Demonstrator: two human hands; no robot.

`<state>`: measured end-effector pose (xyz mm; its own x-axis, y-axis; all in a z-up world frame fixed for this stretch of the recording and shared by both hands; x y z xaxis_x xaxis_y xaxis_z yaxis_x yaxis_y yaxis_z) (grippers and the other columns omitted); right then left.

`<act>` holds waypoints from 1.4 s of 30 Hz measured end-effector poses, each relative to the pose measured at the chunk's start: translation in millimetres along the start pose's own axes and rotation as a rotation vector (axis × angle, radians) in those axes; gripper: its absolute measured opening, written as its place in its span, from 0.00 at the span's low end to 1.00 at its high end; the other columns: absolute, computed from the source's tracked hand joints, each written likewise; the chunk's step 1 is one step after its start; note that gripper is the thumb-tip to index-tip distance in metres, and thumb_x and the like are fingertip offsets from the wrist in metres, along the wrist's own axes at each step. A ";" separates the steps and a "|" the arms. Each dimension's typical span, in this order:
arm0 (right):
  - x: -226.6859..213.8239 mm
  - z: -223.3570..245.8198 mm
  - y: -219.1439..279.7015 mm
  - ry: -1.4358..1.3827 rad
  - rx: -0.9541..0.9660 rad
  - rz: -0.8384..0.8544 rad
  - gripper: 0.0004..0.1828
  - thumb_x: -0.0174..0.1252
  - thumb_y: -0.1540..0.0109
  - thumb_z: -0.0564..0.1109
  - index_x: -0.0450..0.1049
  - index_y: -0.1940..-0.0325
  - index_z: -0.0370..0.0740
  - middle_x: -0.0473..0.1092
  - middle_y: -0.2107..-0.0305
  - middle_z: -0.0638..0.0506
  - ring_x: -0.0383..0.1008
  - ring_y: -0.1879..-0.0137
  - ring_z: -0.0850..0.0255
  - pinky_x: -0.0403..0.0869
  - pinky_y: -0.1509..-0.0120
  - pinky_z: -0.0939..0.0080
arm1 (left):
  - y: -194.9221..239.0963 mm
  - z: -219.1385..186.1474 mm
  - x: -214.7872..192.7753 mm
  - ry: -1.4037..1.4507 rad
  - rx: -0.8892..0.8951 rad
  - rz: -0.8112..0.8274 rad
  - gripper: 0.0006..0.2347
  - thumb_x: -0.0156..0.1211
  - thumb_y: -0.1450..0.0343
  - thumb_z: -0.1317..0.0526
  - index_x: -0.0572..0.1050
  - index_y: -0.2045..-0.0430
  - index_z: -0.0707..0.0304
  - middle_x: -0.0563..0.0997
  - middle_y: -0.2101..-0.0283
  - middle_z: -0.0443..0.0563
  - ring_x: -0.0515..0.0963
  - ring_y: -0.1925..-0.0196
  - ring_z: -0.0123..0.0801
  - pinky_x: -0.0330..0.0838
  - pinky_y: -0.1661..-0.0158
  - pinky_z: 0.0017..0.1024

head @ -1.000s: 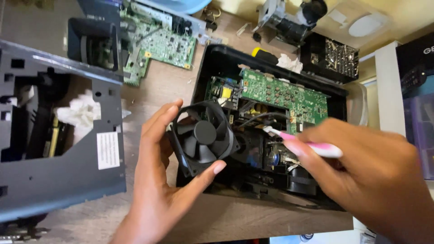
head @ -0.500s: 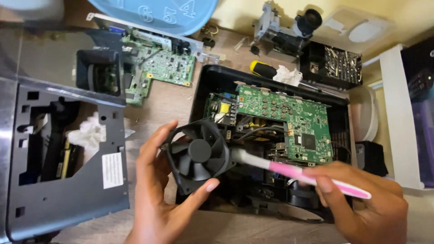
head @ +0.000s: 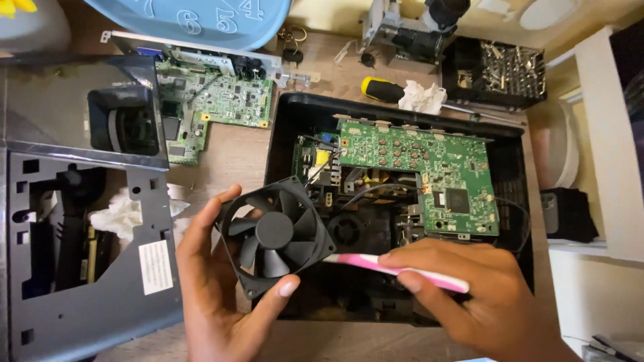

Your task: The person uses a toothbrush to clean a small black cooling fan and the interior of a disassembled electronic device. They brush the fan blades and housing, then brush the internal components and circuit boards inside the device casing.

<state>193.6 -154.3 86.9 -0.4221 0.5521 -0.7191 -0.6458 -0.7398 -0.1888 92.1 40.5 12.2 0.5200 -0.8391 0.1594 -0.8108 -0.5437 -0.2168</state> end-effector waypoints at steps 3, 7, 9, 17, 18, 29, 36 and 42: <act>9.1 7.6 -2.3 -0.096 -0.090 0.084 0.11 0.56 0.37 0.41 0.81 0.54 0.35 0.84 0.63 0.47 0.88 0.63 0.60 0.87 0.59 0.66 | -2.2 -3.7 0.5 0.008 -0.016 -0.021 0.37 0.66 0.36 0.64 0.53 0.32 0.68 0.62 0.27 0.71 0.73 0.34 0.46 0.65 0.31 0.37; 16.2 7.7 -1.0 -0.090 -0.082 0.167 0.11 0.52 0.34 0.42 0.77 0.52 0.37 0.81 0.62 0.50 0.84 0.63 0.59 0.79 0.60 0.63 | -3.1 -13.1 1.7 -0.145 -0.015 -0.053 0.34 0.60 0.33 0.55 0.54 0.33 0.69 0.65 0.30 0.68 0.75 0.38 0.44 0.70 0.36 0.35; 16.7 7.2 -2.4 -0.072 -0.077 0.192 0.13 0.51 0.33 0.43 0.75 0.48 0.37 0.80 0.60 0.51 0.81 0.62 0.60 0.76 0.61 0.63 | -4.8 -13.1 1.7 -0.160 -0.012 -0.059 0.34 0.59 0.33 0.54 0.54 0.33 0.69 0.65 0.30 0.68 0.75 0.38 0.44 0.70 0.36 0.36; 20.6 31.2 -45.5 -0.129 0.029 0.268 0.04 0.59 0.36 0.45 0.77 0.59 0.47 0.66 0.85 0.59 0.61 0.83 0.69 0.63 0.77 0.69 | -1.7 -11.0 -0.1 -0.143 -0.026 -0.055 0.34 0.58 0.32 0.55 0.54 0.32 0.69 0.65 0.29 0.67 0.74 0.36 0.41 0.69 0.42 0.29; 24.1 33.7 -48.7 -0.132 0.026 0.269 0.04 0.59 0.36 0.45 0.77 0.59 0.47 0.66 0.85 0.59 0.61 0.83 0.69 0.63 0.77 0.69 | -1.5 -12.7 0.2 -0.147 -0.026 -0.057 0.34 0.58 0.32 0.55 0.54 0.32 0.69 0.65 0.29 0.67 0.74 0.36 0.41 0.69 0.42 0.29; 49.3 96.9 -36.0 -0.087 -0.380 0.475 0.03 0.53 0.30 0.36 0.66 0.57 0.34 0.62 0.72 0.48 0.61 0.72 0.58 0.62 0.72 0.58 | 2.1 17.0 -18.9 0.221 -0.389 -0.305 0.39 0.55 0.36 0.41 0.61 0.33 0.66 0.72 0.34 0.65 0.78 0.35 0.49 0.74 0.39 0.42; 51.6 96.0 -45.2 -0.072 -0.376 0.440 0.03 0.51 0.29 0.39 0.67 0.52 0.37 0.65 0.70 0.46 0.71 0.72 0.48 0.64 0.72 0.51 | 2.0 26.8 -21.6 0.252 -0.457 -0.305 0.42 0.57 0.41 0.37 0.62 0.33 0.64 0.74 0.36 0.66 0.79 0.37 0.51 0.75 0.39 0.42; 64.1 107.0 -43.1 -0.066 -0.408 0.544 0.04 0.48 0.28 0.38 0.64 0.58 0.36 0.62 0.71 0.45 0.64 0.75 0.48 0.60 0.75 0.51 | 3.4 26.0 -19.2 0.296 -0.425 -0.256 0.42 0.56 0.39 0.36 0.60 0.31 0.61 0.73 0.37 0.69 0.79 0.43 0.52 0.75 0.45 0.42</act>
<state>126.2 -45.8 120.5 -0.6651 0.0737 -0.7431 -0.0451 -0.9973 -0.0585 86.3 54.3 -16.6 0.6657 -0.6083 0.4322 -0.7379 -0.6229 0.2598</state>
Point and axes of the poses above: each hand's wrist, its own y-axis away from the middle knuckle, its own x-axis out of the palm, z = x × y, the point moved 10 cm from there along -y, towards the middle knuckle
